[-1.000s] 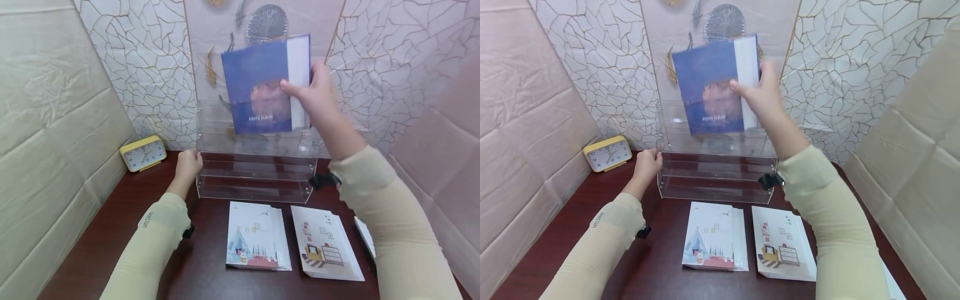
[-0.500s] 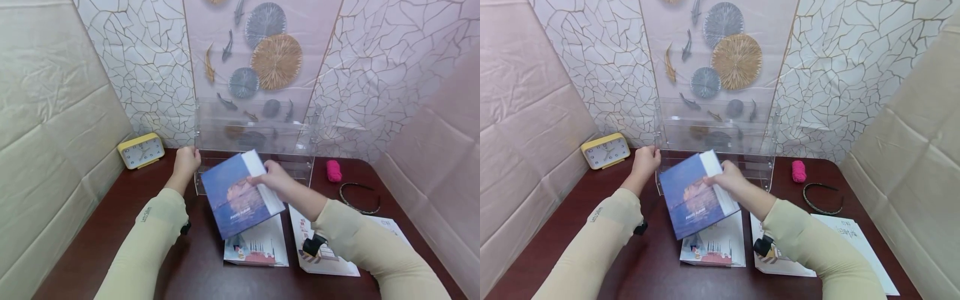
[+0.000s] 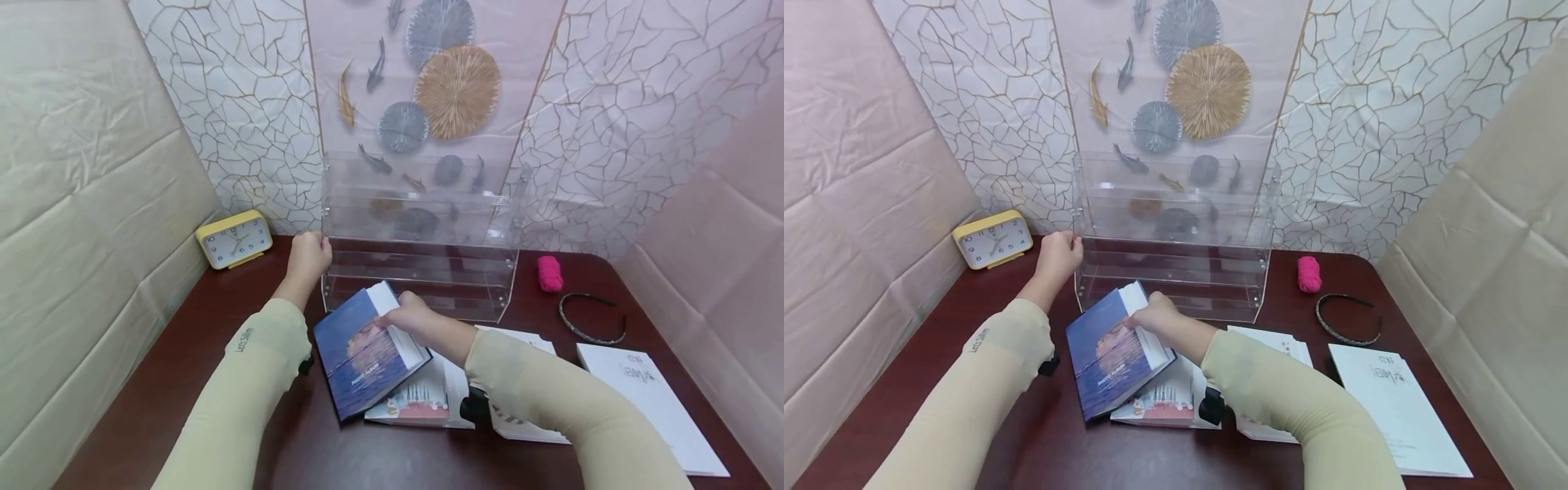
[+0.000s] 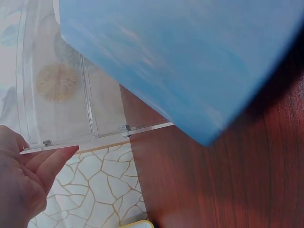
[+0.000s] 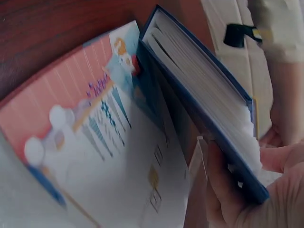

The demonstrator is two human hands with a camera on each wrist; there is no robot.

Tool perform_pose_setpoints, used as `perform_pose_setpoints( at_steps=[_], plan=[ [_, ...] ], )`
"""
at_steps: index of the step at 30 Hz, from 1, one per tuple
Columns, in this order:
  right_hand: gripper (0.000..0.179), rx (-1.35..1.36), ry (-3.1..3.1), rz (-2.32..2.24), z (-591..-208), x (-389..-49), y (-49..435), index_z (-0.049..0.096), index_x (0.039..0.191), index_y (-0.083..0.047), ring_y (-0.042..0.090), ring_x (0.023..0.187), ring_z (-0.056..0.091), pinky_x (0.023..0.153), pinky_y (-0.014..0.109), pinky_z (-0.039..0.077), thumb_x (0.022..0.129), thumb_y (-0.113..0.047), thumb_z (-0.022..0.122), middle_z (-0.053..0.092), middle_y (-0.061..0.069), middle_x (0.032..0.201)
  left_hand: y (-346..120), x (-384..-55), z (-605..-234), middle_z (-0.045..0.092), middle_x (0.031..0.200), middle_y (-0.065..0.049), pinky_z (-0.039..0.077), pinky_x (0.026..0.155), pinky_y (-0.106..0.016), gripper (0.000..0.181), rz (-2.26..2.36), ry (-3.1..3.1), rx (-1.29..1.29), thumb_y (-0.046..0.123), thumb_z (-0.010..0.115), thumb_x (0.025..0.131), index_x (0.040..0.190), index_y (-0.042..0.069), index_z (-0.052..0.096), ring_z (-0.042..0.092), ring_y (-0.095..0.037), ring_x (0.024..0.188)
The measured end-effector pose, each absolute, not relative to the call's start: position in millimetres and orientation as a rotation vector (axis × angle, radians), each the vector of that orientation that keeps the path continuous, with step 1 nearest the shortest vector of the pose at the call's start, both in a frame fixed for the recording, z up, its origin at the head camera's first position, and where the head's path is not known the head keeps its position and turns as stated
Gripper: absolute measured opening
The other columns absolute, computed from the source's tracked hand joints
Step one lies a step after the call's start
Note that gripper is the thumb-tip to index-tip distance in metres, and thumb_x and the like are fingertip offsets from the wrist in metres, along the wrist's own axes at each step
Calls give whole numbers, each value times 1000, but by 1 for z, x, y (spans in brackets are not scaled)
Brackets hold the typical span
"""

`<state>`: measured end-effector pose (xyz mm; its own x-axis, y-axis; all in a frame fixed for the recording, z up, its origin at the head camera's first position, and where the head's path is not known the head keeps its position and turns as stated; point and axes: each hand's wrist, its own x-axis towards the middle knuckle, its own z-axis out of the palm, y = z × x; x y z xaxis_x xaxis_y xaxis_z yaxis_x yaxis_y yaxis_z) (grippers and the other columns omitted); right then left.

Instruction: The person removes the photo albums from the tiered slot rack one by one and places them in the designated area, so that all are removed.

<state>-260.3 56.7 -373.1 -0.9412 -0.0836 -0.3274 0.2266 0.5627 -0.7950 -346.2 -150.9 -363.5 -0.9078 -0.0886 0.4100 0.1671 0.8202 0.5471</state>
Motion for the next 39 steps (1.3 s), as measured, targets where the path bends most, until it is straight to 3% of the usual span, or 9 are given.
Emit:
perform_pose_setpoints(
  at_steps=[9, 12, 16, 21, 26, 29, 33, 36, 39],
  plan=[
    [60, 52, 2514, -1308, -383, -251, 24, 42, 117, 11, 29, 93, 54, 82, 42, 47, 72, -11, 76, 53, 19, 101, -148, -346, -357, 49, 57, -12, 40, 57, -37, 32, -812, -2602, -30, 10, 50, 92, 61, 5, 45, 47, -27, 59],
    [76, 81, 2490, -1354, -386, -248, 13, 30, 128, 14, 34, 105, 52, 90, 44, 43, 72, -10, 76, 50, 25, 112, -147, -347, -357, 52, 59, -14, 42, 59, -38, 31, -806, -2601, -30, 9, 50, 92, 61, 4, 46, 52, -30, 62],
    [97, 157, 2423, -1432, -391, -242, -1, 6, 140, 15, 41, 126, 36, 102, 46, 30, 74, -8, 74, 33, 34, 136, -147, -347, -356, 56, 62, -16, 44, 62, -42, 32, -781, -2583, -42, 8, 51, 91, 59, 4, 45, 56, -34, 67],
    [105, 235, 2340, -1527, -403, -232, -16, -8, 142, 10, 42, 131, 26, 104, 48, 26, 78, -11, 73, 18, 33, 145, -147, -348, -355, 51, 57, -13, 42, 59, -40, 33, -789, -2596, -35, 9, 50, 92, 59, 5, 42, 51, -30, 61],
    [105, 177, 2306, -1585, -412, -226, -23, -9, 141, 11, 41, 132, 24, 104, 47, 25, 79, -11, 73, 12, 33, 147, -148, -349, -354, 46, 56, -10, 40, 57, -37, 32, -795, -2605, -27, 9, 49, 92, 61, 5, 42, 45, -27, 58],
    [101, 108, 2331, -1563, -416, -221, -23, -5, 141, 13, 41, 130, 29, 102, 47, 29, 79, -9, 73, 19, 34, 144, -148, -348, -355, 46, 57, -10, 40, 57, -36, 32, -806, -2612, -25, 10, 49, 93, 62, 5, 43, 44, -26, 58],
    [87, -33, 2437, -1508, -421, -213, -21, 14, 136, 16, 39, 119, 42, 96, 44, 38, 78, -9, 74, 39, 31, 128, -148, -347, -357, 45, 57, -9, 40, 56, -35, 30, -844, -2615, -16, 10, 50, 93, 63, 4, 45, 44, -25, 58],
    [87, -128, 2508, -1438, -424, -206, -19, 18, 135, 18, 40, 121, 39, 98, 44, 36, 78, -13, 75, 38, 33, 128, -149, -345, -360, 44, 57, -8, 40, 57, -35, 30, -853, -2618, -23, 10, 49, 93, 64, 5, 44, 43, -24, 57],
    [94, -188, 2523, -1363, -426, -199, -18, 11, 138, 19, 42, 130, 27, 104, 45, 26, 79, -18, 74, 25, 37, 139, -149, -344, -362, 43, 56, -8, 40, 57, -36, 31, -835, -2610, -35, 9, 49, 92, 62, 5, 42, 42, -24, 58]
  ],
)
